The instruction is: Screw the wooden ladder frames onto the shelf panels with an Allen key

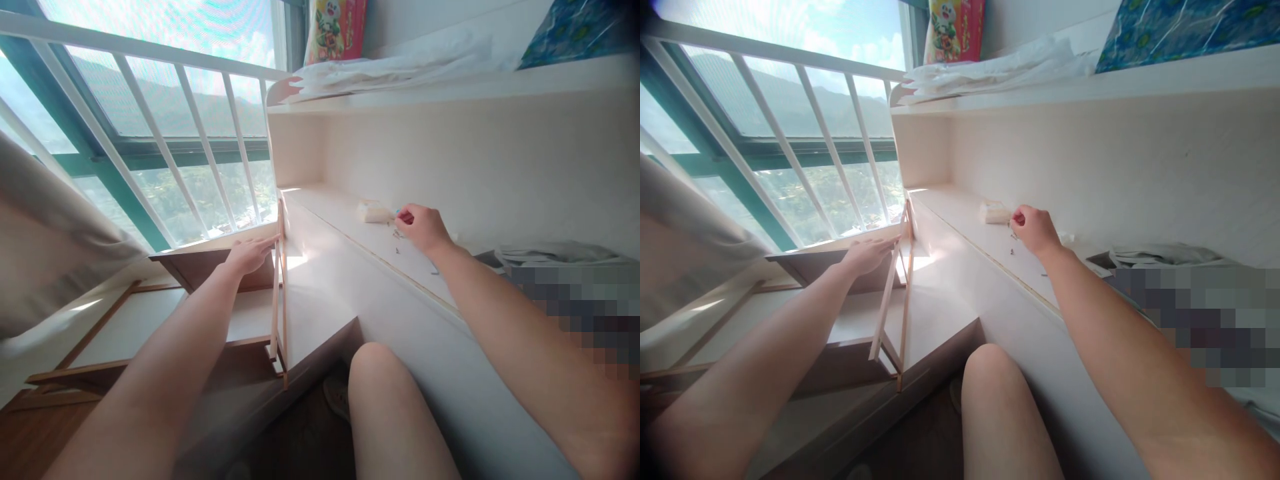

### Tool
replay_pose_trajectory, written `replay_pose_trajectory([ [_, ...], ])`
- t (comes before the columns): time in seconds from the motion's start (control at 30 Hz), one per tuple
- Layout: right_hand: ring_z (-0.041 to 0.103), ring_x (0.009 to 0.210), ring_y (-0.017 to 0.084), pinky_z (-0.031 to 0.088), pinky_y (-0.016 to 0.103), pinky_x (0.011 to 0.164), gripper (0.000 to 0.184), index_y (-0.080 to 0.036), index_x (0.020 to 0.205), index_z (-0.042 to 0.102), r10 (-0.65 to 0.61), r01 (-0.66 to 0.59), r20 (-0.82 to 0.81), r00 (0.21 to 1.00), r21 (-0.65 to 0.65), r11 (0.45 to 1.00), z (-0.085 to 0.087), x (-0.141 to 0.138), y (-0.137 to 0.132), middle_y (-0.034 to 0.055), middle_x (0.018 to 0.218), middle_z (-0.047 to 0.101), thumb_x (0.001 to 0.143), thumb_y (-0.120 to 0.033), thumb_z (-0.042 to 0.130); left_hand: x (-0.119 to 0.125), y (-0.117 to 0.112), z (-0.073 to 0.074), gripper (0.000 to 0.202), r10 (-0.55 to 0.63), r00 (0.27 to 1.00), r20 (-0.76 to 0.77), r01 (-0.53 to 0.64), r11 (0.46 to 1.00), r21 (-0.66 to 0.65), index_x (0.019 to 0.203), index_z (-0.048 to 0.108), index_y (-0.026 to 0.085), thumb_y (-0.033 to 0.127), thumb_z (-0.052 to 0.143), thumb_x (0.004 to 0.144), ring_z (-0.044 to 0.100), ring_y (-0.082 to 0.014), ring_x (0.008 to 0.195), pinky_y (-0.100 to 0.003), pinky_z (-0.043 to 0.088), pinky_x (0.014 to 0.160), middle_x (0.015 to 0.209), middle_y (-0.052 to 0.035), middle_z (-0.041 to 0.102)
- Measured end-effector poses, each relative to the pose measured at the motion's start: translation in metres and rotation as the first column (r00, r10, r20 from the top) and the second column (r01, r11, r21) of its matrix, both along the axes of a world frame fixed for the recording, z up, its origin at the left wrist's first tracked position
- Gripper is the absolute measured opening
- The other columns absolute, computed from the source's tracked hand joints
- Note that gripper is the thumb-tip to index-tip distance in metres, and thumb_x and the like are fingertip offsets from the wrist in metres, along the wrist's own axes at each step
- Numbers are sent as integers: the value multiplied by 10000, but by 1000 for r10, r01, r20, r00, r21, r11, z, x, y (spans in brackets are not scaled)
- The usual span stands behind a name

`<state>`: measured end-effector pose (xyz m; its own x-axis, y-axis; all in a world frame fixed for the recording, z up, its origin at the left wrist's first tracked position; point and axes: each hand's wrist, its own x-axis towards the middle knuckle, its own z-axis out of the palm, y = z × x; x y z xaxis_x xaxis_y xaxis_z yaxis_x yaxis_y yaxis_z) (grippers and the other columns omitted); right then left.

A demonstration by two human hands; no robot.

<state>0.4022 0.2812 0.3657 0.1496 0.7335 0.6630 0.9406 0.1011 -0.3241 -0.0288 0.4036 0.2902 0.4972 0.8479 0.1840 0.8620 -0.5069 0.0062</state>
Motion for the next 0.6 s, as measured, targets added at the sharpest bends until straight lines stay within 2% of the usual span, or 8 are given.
replay_pose_trajectory([
  [0.1,647,666,167,492,282,676,84,-151,794,692,68,-67,-5,998,36,997,2,-6,-2,46,728,709,738,-148,629,1,1,0,512,8,1000,-8,-8,1000,-7,1487,218,500,496,191,976,513,-331,1212,-523,336,942,1397,-16,548],
  [0.3,647,676,177,503,299,688,93,-142,810,701,143,-149,51,988,135,980,12,-19,-10,57,735,706,759,-128,625,1,3,-2,499,9,1000,14,-10,1000,9,1473,259,506,487,203,978,525,-314,1196,-515,343,935,1352,-21,586],
  [0.47,643,748,187,504,317,739,142,-150,885,715,280,-308,153,948,215,927,23,-45,-16,65,843,713,798,-116,608,1,2,-2,495,8,1000,19,-9,1000,18,1469,272,504,471,211,980,530,-310,1190,-513,342,941,1348,-11,593],
  [0.6,637,814,207,500,334,769,142,-172,854,708,388,-432,232,892,183,883,25,-59,-17,57,836,704,812,-88,602,2,2,-1,487,30,999,31,-30,1000,7,1456,309,505,474,224,977,536,-304,1194,-500,343,947,1329,-11,611],
])
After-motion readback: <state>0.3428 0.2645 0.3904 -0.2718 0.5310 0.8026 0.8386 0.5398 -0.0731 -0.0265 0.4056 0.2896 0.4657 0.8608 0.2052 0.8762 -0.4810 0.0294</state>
